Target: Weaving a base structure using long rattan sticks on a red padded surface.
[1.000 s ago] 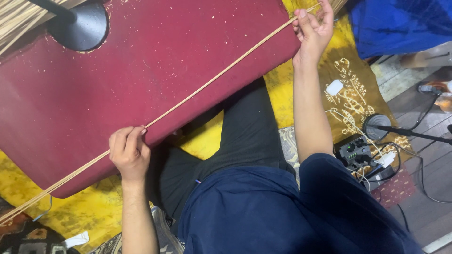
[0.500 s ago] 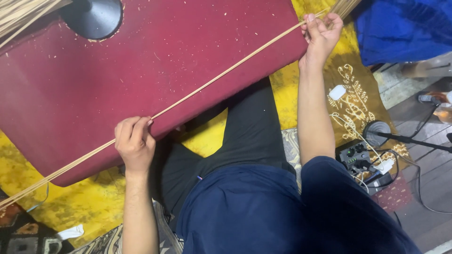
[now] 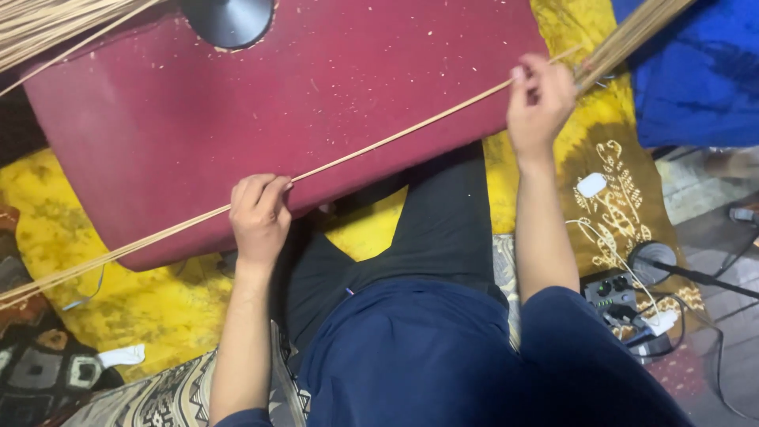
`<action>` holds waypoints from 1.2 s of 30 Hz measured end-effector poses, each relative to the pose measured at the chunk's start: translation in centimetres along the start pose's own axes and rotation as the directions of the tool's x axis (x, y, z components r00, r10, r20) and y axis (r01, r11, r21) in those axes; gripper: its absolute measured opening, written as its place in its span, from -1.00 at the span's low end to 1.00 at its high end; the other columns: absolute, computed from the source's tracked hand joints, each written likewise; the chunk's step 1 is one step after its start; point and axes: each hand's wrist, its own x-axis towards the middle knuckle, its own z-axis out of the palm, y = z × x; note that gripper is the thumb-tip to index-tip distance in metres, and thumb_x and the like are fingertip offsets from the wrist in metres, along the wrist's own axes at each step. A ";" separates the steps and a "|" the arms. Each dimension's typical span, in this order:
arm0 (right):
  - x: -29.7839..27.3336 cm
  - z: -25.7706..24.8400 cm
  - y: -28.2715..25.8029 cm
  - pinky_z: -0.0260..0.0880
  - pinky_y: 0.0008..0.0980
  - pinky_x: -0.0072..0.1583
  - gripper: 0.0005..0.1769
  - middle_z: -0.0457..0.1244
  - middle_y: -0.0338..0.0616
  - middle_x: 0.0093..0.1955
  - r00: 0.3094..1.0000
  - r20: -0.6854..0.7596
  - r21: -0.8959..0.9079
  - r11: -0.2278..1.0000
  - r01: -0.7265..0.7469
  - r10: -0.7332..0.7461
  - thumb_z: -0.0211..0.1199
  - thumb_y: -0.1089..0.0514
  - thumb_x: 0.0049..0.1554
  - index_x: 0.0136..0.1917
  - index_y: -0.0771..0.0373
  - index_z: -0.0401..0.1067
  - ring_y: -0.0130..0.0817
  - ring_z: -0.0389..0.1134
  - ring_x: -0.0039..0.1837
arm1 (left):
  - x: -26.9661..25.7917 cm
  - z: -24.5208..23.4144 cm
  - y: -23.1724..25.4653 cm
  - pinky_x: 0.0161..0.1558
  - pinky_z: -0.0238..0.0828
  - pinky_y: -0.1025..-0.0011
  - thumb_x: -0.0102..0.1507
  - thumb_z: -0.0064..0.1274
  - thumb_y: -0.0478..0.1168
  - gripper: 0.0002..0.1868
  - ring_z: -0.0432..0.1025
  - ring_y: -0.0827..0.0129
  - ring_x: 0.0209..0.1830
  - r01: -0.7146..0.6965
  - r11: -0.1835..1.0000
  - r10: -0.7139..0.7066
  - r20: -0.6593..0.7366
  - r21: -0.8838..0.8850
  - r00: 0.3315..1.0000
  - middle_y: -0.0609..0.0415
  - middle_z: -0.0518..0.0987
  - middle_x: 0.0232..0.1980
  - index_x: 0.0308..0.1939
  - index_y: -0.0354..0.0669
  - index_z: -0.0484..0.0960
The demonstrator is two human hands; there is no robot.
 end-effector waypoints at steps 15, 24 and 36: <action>-0.2 3.2 -11.2 0.25 -0.26 0.11 -0.88 0.33 -0.28 -0.04 0.799 0.310 0.272 0.853 0.446 -0.516 0.33 0.31 0.18 -0.07 0.09 0.56 -0.24 0.35 0.00 | -0.2 0.9 -2.9 -0.21 0.39 0.32 0.33 0.16 -0.35 -0.96 0.49 0.18 -0.19 -0.230 0.966 0.236 -0.047 0.116 0.971 0.08 0.54 -0.20 -0.17 -0.13 0.68; -0.4 3.3 -10.9 0.26 -0.23 0.12 -0.89 0.34 -0.24 -0.06 0.800 0.320 0.287 0.857 0.429 -0.508 0.33 0.32 0.22 -0.07 0.12 0.58 -0.19 0.36 0.00 | 0.2 1.3 -4.5 -0.22 0.38 0.31 0.28 0.15 -0.36 -0.95 0.48 0.16 -0.18 -0.299 0.949 0.303 -0.020 0.100 0.953 0.03 0.53 -0.21 -0.19 -0.18 0.67; 4.1 2.8 -12.7 0.27 -0.13 0.15 -0.89 0.39 -0.14 -0.05 0.688 0.516 0.428 0.850 0.309 -0.510 0.46 0.22 0.12 -0.06 0.18 0.58 -0.10 0.40 0.06 | 4.4 -2.3 -6.5 -0.09 0.45 0.12 0.29 0.17 -0.35 -0.90 0.51 -0.02 -0.13 -0.181 0.950 0.227 0.168 -0.253 0.959 -0.11 0.59 -0.18 -0.13 -0.29 0.71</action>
